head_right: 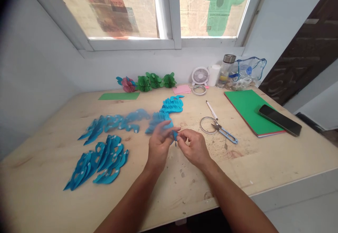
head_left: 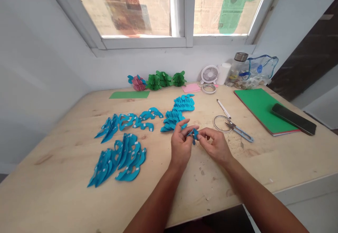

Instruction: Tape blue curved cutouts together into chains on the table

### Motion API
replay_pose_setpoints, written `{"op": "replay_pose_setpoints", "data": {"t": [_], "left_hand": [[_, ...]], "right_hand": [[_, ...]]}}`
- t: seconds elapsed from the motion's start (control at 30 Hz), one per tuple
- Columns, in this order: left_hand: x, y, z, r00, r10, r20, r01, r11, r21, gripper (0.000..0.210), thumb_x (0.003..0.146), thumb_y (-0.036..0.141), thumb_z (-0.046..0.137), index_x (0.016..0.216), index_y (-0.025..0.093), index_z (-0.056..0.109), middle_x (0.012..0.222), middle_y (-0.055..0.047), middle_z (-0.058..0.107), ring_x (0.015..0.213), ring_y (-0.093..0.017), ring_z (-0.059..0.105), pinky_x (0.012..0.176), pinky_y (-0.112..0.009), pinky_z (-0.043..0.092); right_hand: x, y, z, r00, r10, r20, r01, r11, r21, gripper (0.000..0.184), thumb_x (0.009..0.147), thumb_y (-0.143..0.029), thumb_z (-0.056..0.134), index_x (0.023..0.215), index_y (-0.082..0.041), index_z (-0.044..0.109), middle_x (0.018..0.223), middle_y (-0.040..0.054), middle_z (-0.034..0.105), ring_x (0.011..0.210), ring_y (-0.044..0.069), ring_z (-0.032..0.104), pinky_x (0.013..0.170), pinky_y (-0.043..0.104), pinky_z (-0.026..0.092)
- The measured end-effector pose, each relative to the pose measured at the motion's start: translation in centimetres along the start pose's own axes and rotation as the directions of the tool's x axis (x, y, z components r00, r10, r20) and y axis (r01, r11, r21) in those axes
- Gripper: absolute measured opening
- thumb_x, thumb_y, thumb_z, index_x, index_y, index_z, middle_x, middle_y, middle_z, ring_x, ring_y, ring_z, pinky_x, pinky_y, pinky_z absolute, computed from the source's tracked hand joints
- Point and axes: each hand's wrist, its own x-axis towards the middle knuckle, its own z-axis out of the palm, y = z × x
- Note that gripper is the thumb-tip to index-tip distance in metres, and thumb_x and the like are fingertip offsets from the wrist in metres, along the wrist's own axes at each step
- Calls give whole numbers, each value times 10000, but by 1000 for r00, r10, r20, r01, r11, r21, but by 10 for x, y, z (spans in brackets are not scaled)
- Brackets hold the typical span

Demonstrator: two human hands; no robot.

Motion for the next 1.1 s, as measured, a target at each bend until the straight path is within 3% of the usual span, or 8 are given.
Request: {"op": "replay_pose_setpoints", "data": {"t": [0.17,0.33,0.4,0.5,0.6,0.77,0.93,1.1], "left_hand": [[4,5,-2,994,-104,24,106,985,-137,451,683,152,575,1124,165,484,822,-61,727,704,-166,668,622,-269,500],[-1,7,0,999,-6,-47,4,999,-34,435,669,136,588,1096,197,537,915,-54,716,854,-174,667,630,-233,490],[-3,8,1,998,26,-49,-27,1000,-13,416,683,134,583,1092,199,545,916,-54,714,824,-165,662,616,-231,483],[-4,13,1,1000,22,-10,-23,996,-92,377,698,136,570,1070,190,546,816,-39,718,689,-140,632,604,-246,470],[-2,18,-1,999,-52,16,54,967,-250,382,661,114,558,1037,183,540,743,-24,710,597,-126,587,595,-261,459],[0,24,-3,981,-178,78,195,904,-381,432,613,100,560,1033,191,520,679,-1,676,558,-129,558,523,-238,408],[-1,21,-4,977,-159,140,205,873,-442,359,633,105,568,981,184,536,546,32,603,539,-125,514,546,-249,409],[-2,20,-3,962,-157,224,247,846,-472,223,625,97,556,836,171,552,544,16,600,546,-122,504,553,-252,399]], "right_hand": [[-1,0,0,997,-65,-27,64,997,-48,147,825,-215,505,732,-210,620,668,23,612,625,159,534,612,277,401],[0,-4,-4,991,-102,-87,100,995,-23,148,825,-233,517,722,-209,619,654,25,618,625,163,543,617,287,411],[0,-6,-7,989,-76,-126,78,997,10,166,829,-241,506,714,-203,620,677,34,638,638,164,554,626,289,418],[0,-7,-11,979,14,-201,1,997,72,176,829,-253,497,734,-191,631,712,46,668,664,170,574,629,285,429],[1,-5,-12,974,68,-217,-36,989,146,170,820,-267,509,756,-185,644,728,48,681,692,177,594,631,282,442],[1,-4,-8,982,38,-187,2,979,206,135,809,-256,542,788,-190,658,749,44,679,698,170,594,627,281,449],[1,-7,-8,987,-25,-156,60,973,223,122,814,-214,541,797,-189,659,749,39,675,689,155,586,614,273,437],[1,-6,-7,988,-12,-157,48,972,231,120,811,-197,543,794,-184,661,747,39,673,689,153,583,609,270,435]]}}
